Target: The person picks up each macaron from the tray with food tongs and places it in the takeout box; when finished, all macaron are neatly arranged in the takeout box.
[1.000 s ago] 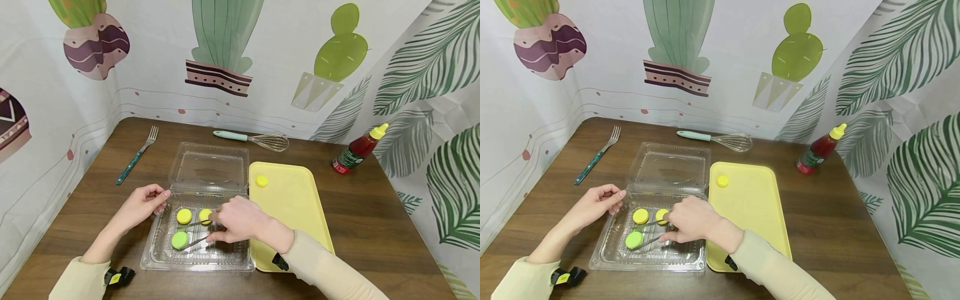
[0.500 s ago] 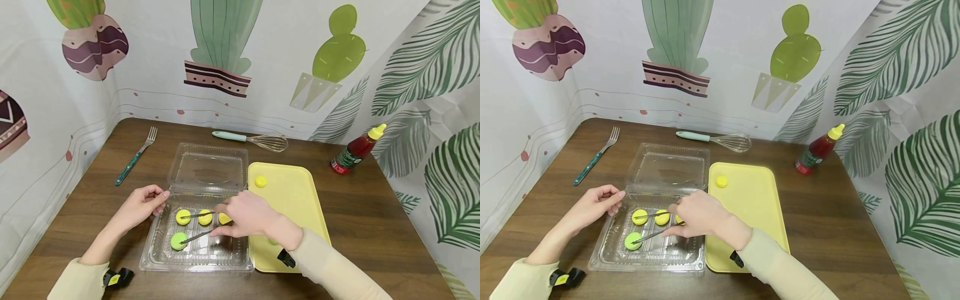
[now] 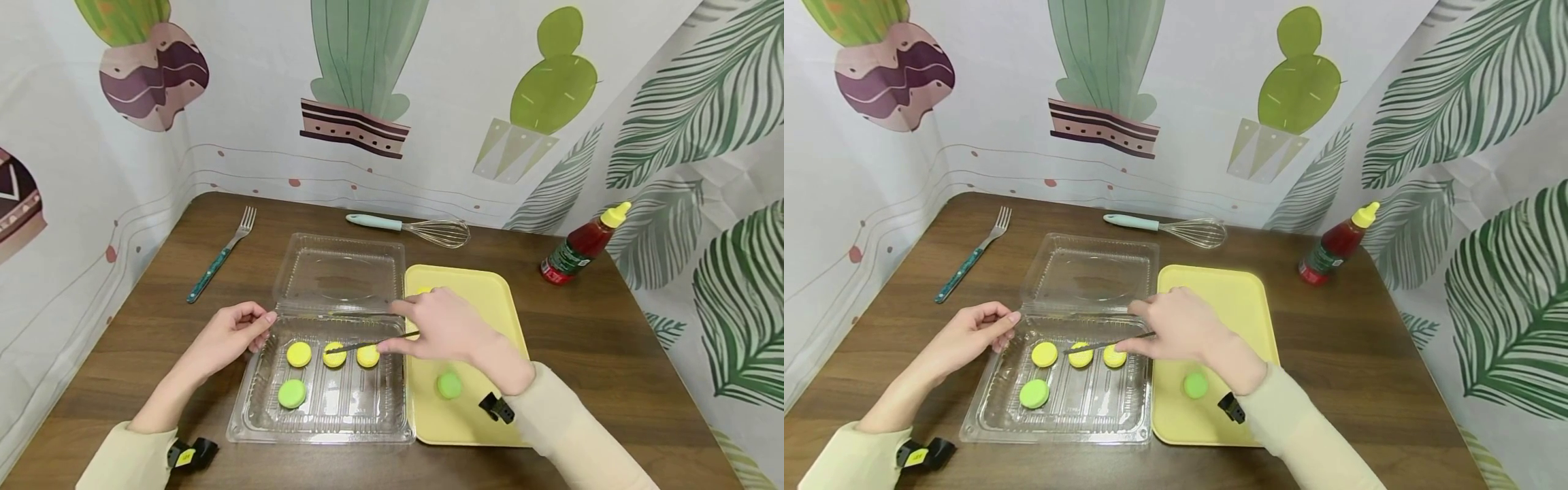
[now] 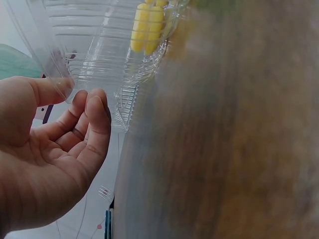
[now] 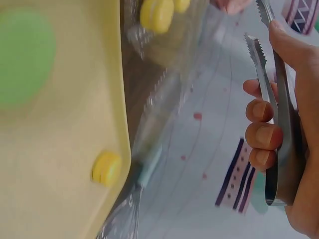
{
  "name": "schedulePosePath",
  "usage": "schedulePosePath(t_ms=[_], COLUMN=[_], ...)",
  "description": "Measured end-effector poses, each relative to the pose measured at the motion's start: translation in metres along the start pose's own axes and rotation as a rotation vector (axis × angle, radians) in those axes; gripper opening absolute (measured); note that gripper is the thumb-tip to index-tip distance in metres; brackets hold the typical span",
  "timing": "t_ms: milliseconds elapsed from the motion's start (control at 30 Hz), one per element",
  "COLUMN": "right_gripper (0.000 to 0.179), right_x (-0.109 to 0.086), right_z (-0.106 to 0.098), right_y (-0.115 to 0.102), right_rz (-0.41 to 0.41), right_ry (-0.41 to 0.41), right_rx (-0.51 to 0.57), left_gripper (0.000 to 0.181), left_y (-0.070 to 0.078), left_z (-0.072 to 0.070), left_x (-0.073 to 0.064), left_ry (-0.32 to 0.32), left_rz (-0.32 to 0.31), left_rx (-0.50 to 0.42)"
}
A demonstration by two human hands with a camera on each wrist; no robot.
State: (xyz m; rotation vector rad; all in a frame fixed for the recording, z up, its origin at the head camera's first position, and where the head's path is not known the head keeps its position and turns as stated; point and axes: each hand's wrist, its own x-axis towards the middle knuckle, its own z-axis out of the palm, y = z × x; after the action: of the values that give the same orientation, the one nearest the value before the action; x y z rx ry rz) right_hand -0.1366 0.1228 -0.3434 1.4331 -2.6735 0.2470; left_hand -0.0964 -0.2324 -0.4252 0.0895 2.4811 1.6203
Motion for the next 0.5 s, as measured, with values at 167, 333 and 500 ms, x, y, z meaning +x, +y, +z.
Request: schedulePosePath(t_ms=[167, 333, 500], right_gripper=[0.044, 0.039, 0.045], right_x=[-0.01, -0.021, -0.033], right_z=[-0.014, -0.023, -0.024], right_y=[0.021, 0.044, 0.065], right_rz=[0.037, 0.086, 0.174], right_ry=[0.088, 0.127, 0.133], right_rx=[-0.028, -0.047, -0.046], left_gripper=[0.027, 0.027, 0.028], left_y=[0.0, 0.001, 0.002], left_z=[-0.001, -0.001, 0.0], left_x=[0.0, 0.0, -0.001], left_ry=[0.002, 0.001, 0.002], left_rz=[-0.007, -0.004, 0.003], left_rx=[0.0, -0.007, -0.005])
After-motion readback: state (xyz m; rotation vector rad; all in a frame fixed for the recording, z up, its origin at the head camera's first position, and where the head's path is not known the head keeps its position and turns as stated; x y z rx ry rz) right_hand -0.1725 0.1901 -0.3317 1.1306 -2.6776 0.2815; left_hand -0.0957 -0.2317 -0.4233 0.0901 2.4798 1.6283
